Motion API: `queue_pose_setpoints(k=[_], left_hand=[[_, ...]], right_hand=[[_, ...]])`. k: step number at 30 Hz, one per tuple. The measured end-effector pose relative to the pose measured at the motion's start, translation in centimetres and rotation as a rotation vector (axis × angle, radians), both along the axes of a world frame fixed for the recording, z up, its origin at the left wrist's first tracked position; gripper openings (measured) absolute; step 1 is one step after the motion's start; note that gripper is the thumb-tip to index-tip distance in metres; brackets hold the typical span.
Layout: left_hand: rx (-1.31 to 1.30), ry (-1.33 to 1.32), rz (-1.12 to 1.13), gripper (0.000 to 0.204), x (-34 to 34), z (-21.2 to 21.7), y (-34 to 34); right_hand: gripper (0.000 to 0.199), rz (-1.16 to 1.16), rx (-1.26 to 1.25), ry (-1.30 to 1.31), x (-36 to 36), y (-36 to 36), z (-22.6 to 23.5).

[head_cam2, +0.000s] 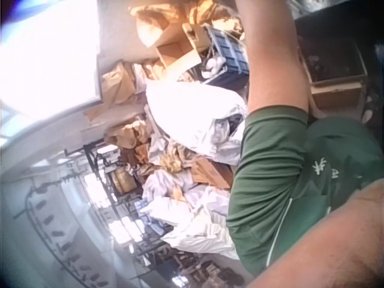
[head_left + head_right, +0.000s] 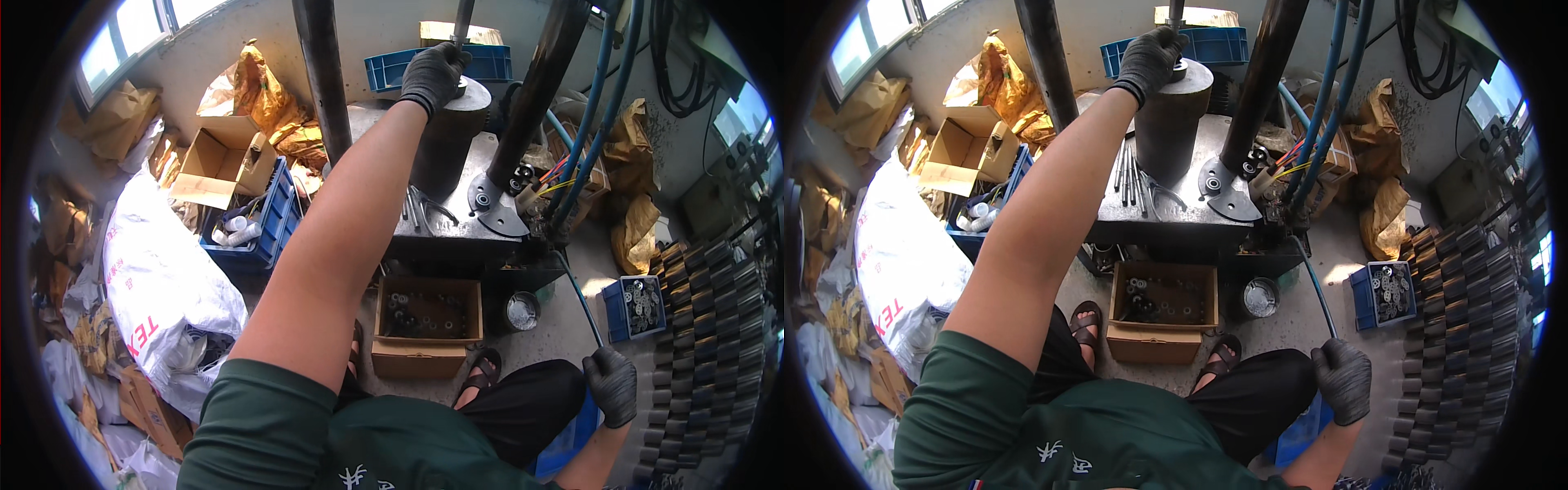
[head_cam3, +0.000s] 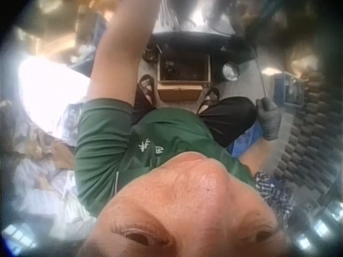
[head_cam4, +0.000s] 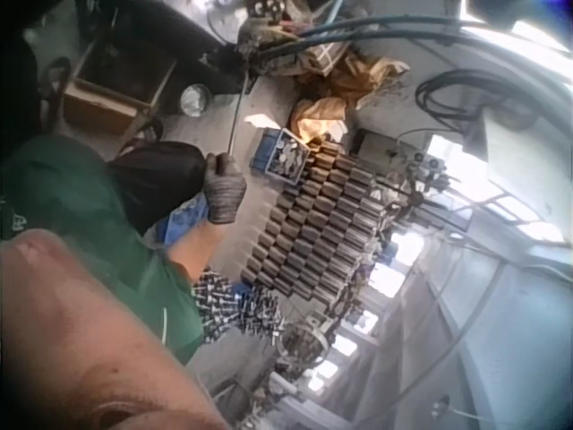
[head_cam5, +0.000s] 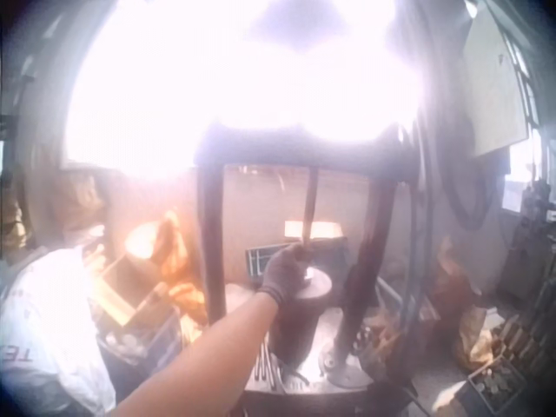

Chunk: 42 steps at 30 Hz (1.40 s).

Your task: Operating a manual press machine to assemble small metal components by pressing a circular part onto a shaft.

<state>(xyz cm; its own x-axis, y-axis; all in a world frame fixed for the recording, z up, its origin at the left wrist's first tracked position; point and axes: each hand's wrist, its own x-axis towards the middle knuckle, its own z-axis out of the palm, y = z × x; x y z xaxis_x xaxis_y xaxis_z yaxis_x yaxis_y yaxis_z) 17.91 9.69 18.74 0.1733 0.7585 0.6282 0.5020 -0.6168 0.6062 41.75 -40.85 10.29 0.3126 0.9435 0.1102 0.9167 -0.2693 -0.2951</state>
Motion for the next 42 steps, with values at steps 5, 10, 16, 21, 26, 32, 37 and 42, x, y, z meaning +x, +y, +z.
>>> queue_pose_setpoints(k=[5, 10, 16, 21, 26, 32, 37, 42], left_hand=[[-0.005, -0.034, -0.041, 0.030, -0.1, -0.3, 0.3], [-0.002, -0.067, -0.066, 0.031, -0.1, -0.7, 0.6], [0.002, -0.049, -0.083, 0.044, -0.1, -0.5, 1.5], [-0.031, -0.140, -0.135, 0.069, -0.5, -0.4, 1.7], [-0.067, -0.304, -0.201, 0.062, -0.6, -1.0, 2.1], [0.260, 0.308, -0.013, 0.094, -1.3, -2.3, 4.9], [0.521, 0.430, 0.139, 0.097, -0.4, -3.1, 5.9], [0.528, 0.307, 0.023, 0.092, -0.8, -3.1, 5.9]], right_hand=[[0.019, -0.038, -0.023, 0.001, -0.3, 0.4, 0.3], [0.014, -0.047, -0.030, 0.077, -0.3, 0.9, 1.4], [0.018, 0.128, 0.417, -0.182, 3.2, 6.4, 5.3], [0.019, 0.164, 0.895, -0.279, 11.5, 18.4, 10.5], [0.030, 0.083, 0.656, -0.213, 11.6, 20.0, 11.5], [0.049, 0.176, 0.084, -0.034, 4.0, 7.5, 7.4], [0.021, 0.172, -0.104, 0.040, 1.2, 1.3, 1.8], [0.009, 0.064, -0.052, 0.035, 0.2, 0.6, 0.2]])
